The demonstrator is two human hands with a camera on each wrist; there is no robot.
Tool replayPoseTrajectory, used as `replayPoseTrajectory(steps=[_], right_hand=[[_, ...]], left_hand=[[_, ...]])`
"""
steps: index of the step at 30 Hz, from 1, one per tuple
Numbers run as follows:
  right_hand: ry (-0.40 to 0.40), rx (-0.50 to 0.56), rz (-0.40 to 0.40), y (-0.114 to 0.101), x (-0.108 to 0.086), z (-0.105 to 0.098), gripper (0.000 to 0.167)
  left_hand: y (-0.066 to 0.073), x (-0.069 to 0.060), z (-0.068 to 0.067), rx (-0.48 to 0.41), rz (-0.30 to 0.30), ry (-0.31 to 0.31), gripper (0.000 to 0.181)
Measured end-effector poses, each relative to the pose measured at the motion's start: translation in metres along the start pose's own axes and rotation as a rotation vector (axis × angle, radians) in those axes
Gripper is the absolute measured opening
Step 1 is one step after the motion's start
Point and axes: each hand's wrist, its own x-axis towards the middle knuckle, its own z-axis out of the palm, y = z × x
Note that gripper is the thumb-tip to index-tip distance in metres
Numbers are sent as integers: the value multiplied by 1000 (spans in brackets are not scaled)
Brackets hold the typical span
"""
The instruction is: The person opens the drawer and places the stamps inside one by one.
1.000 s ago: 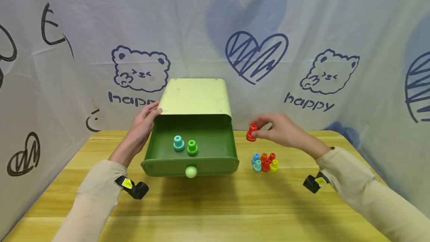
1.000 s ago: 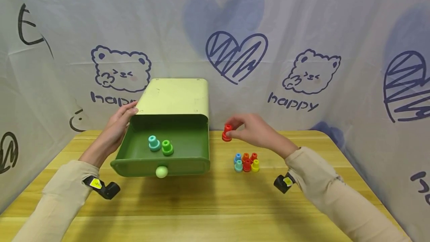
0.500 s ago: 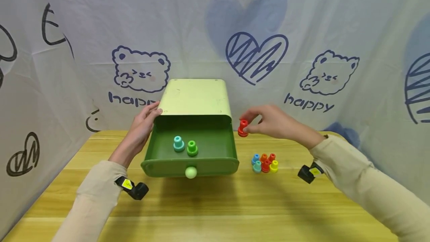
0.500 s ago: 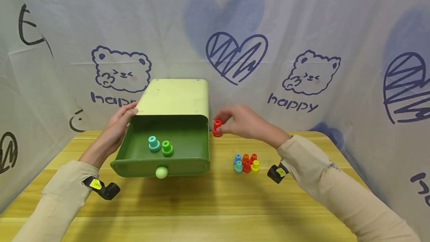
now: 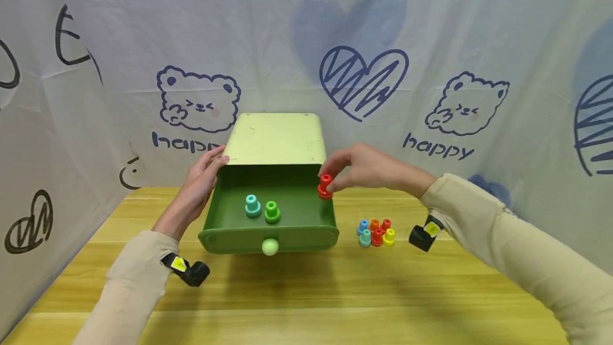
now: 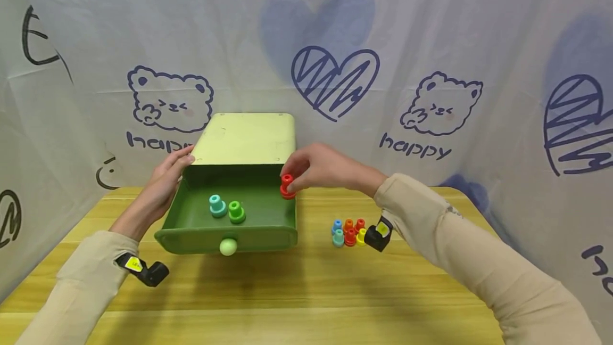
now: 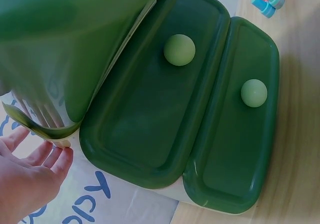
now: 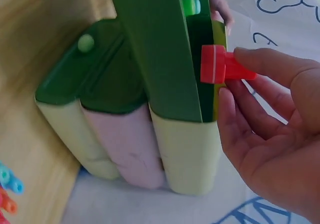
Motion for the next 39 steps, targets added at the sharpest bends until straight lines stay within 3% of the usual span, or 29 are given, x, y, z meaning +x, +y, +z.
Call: replayPoseTrajectory(steps=[5,10,20,39], right_hand=[[-106,168,34,-5,9,6,27],[-168,220,32,-11,17,14,24],[-244,201,37,-17,35,29,22],[-295,121,38,-22,57,42,20]], left_hand=[[0,-1,0,4,-4,0,67],[-1,-2,0,-6,0,-1,67],[-2,-3,0,-4,7,-8,67],[0,0,0,8,11,-9,67]])
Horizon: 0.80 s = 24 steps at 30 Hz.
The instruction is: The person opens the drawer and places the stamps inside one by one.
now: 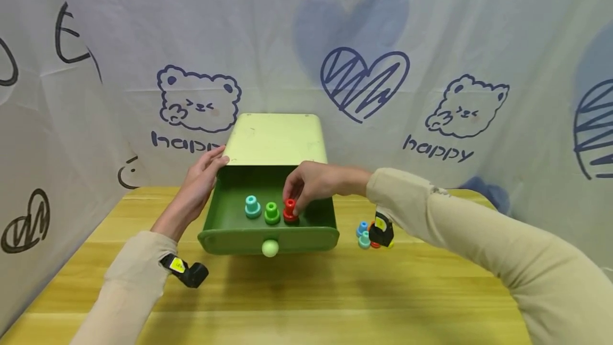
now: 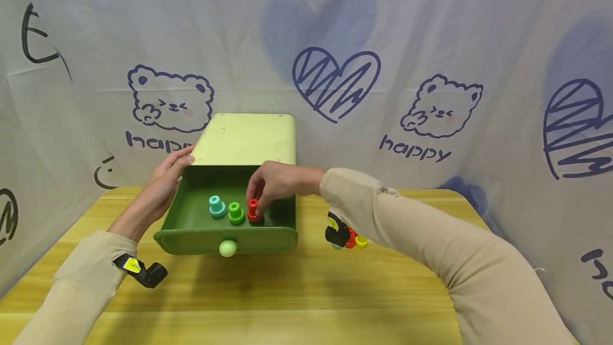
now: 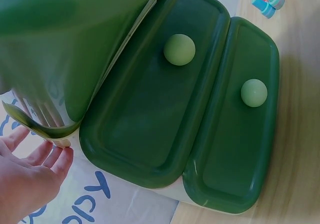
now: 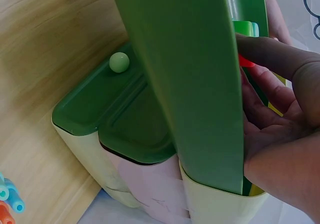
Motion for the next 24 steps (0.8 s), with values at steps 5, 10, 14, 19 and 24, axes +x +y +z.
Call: replayPoseTrajectory(steps=[5,10,14,19,24], right_hand=[[4,-7,3,1,1,2,21],[-1,-6,1,1,0,4,22],[11,7,3,2,-3,2,26],[40,41,-13,-1,-11,-4,30],[60,84,-26,-1,-25,-11,29]], left_hand=[[0,0,0,4,2,2,66],[-1,0,1,6,-8,6,66],[-2,1,2,-4,-7,7,66],[-4,1,2,-16,0,16,65],[-2,1,1,-9,-10,14,66]])
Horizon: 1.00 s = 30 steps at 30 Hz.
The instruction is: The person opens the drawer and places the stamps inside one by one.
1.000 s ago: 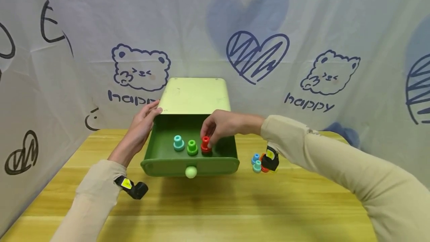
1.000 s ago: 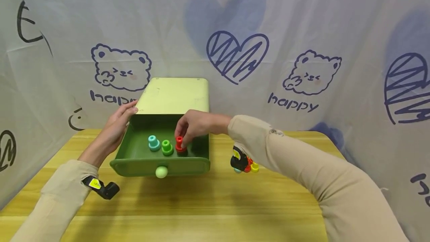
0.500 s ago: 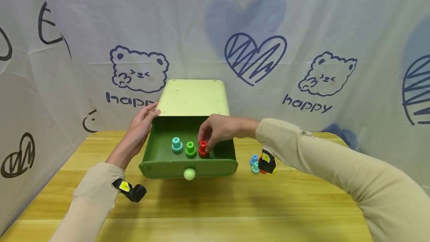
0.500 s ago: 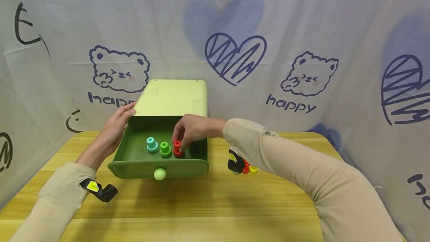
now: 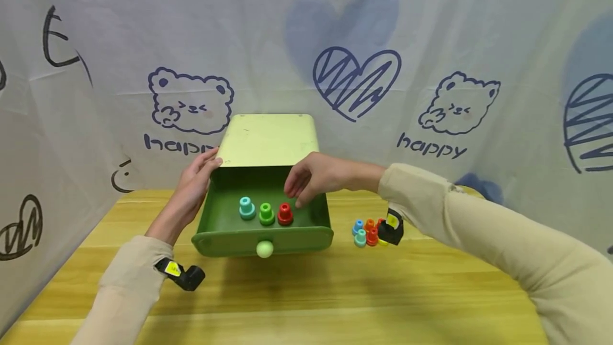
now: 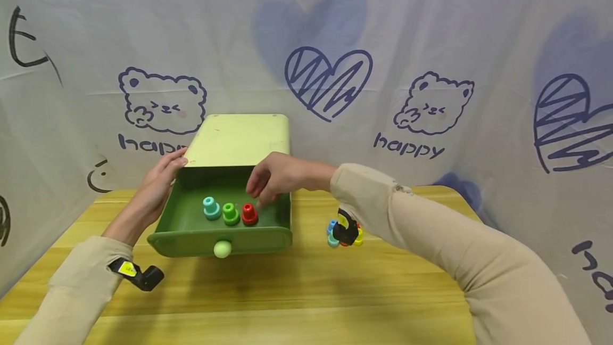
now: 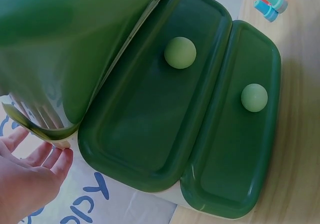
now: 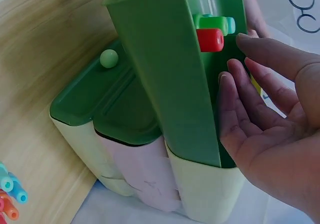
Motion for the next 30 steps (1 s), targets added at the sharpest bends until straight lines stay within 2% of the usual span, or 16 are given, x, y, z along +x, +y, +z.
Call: replayPoseTrajectory(steps=[8,13,16,18,23,26,30], right_hand=[[61,11,-23,-8,-19,8,22],[118,14,-120,-19,-40,22,16],[137,6,-201,-24,-53,36,14],[149,8,-226,-27,-61,47,15],[219,-94,-246,-28,-68,75,15],[281,-177,-287,-23,-66,90,13],[387,-291,-415,-11,-60,111,10]], left_hand=[[-1,-3,-1,-21,-2,2,65],[0,-3,0,-20,-5,2,66],[1,-1,1,-16,-3,0,66],[1,-1,2,-16,2,1,66],[1,0,2,-27,6,-1,65],[1,-1,1,-30,6,-3,65],[1,-1,0,-25,8,4,65]])
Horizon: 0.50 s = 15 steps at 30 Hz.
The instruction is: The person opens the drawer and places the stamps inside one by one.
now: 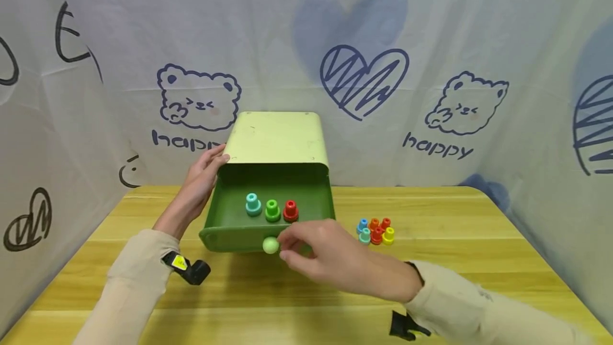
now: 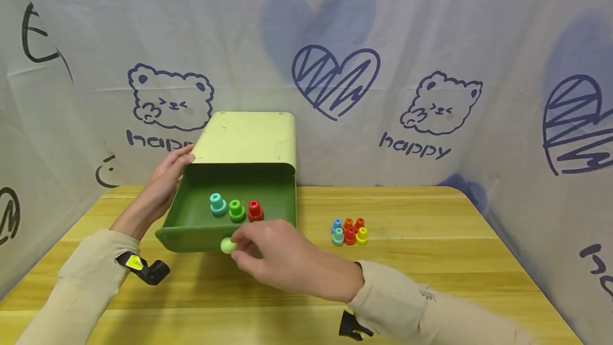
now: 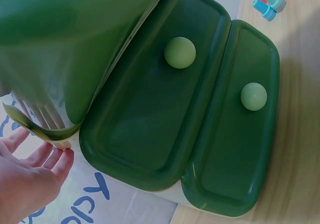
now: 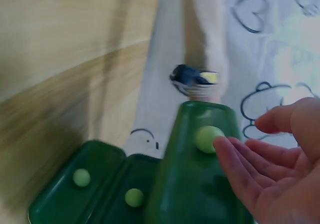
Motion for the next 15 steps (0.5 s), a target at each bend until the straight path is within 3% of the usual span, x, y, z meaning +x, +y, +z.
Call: replayPoseTrajectory(steps=[3,5,10,15], right_hand=[[84,-67,-59,5,-5,17,8],[134,-84,-51,6,-7,26,6],[225,-76,50,8,-8,43,8],[239,-45,167,11,-5,55,20]], left_hand=[[-1,1,0,4,1,1,65],[-1,2,1,4,2,-2,65],[-1,2,0,7,-2,-7,66],[0,0,-1,10,-7,-4,67]])
